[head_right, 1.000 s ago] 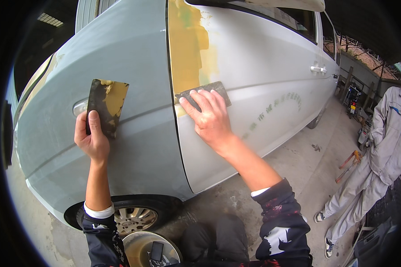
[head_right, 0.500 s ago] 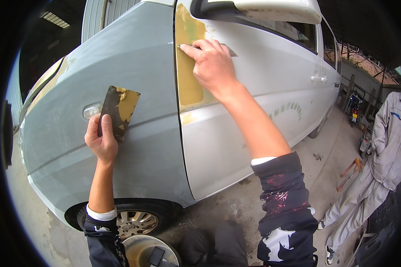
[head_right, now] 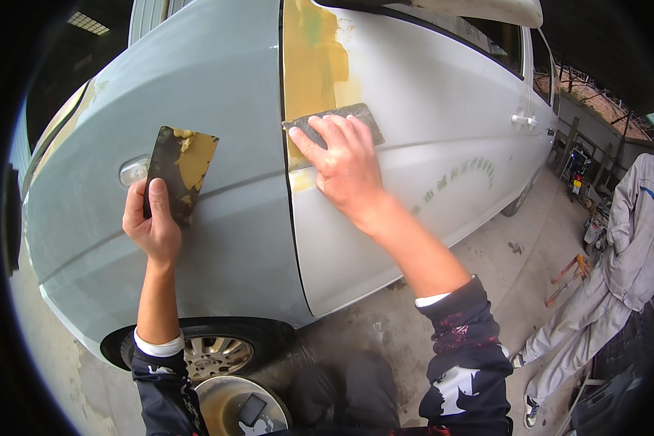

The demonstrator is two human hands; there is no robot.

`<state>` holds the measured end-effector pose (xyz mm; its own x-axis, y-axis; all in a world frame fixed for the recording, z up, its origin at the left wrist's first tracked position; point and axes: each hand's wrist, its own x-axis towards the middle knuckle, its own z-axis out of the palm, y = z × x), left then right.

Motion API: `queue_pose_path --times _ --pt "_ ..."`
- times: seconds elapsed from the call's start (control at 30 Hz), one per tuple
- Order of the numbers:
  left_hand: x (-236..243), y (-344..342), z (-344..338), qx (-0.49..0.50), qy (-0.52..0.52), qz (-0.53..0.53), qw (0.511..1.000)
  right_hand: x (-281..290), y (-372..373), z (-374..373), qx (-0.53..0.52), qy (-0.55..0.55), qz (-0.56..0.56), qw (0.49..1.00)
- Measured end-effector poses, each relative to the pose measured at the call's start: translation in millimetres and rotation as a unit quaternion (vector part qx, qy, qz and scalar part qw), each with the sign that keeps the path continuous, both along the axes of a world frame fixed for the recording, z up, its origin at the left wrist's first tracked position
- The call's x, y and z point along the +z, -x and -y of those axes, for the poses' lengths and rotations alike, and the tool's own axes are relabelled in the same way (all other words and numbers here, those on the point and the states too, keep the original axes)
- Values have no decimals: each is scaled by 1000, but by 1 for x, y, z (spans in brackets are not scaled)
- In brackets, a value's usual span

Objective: The person applies yellow body filler to the front fender and door of a white car using a putty knife. They spread the filler in smooth strokes, occasionally scraping more from a bucket, and work around the side mirror and panel gaps.

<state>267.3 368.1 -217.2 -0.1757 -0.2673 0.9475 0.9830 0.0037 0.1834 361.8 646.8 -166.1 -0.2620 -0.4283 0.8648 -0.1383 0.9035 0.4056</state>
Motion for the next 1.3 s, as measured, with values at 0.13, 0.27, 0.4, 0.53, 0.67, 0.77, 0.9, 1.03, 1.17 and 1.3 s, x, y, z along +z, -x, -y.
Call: queue_pose_path --times 0.13,0.27,0.4,0.53,0.67,0.77,0.9,1.03,1.17,1.3 --pt "2 1 -2 6 -6 -8 1000 -25 -4 -4 -4 -2 5 1000" --pt "2 0 -3 1 -5 -3 1000 -43 -5 -11 -9 -13 3 1000" --pt "3 0 -4 13 -5 3 1000 -51 -10 -21 -17 -24 5 1000" --pt "4 3 -2 30 0 0 1000 -36 -30 -32 -25 -37 6 999" --pt "3 6 -2 35 9 -4 999 25 -26 -46 -35 18 -46 998" --pt "4 7 -2 43 7 -15 999 71 -7 -49 -26 33 -49 998" --pt "3 6 1 42 15 -3 999 93 11 -43 -13 12 -38 999" --pt "3 5 0 40 8 -4 999 70 13 -39 6 12 -34 999" --pt "3 4 -4 25 -8 -6 1000 16 2 -41 11 -1 -19 1000" --pt "3 2 -6 15 -11 -3 1000 -24 -9 -44 2 3 -11 1000"
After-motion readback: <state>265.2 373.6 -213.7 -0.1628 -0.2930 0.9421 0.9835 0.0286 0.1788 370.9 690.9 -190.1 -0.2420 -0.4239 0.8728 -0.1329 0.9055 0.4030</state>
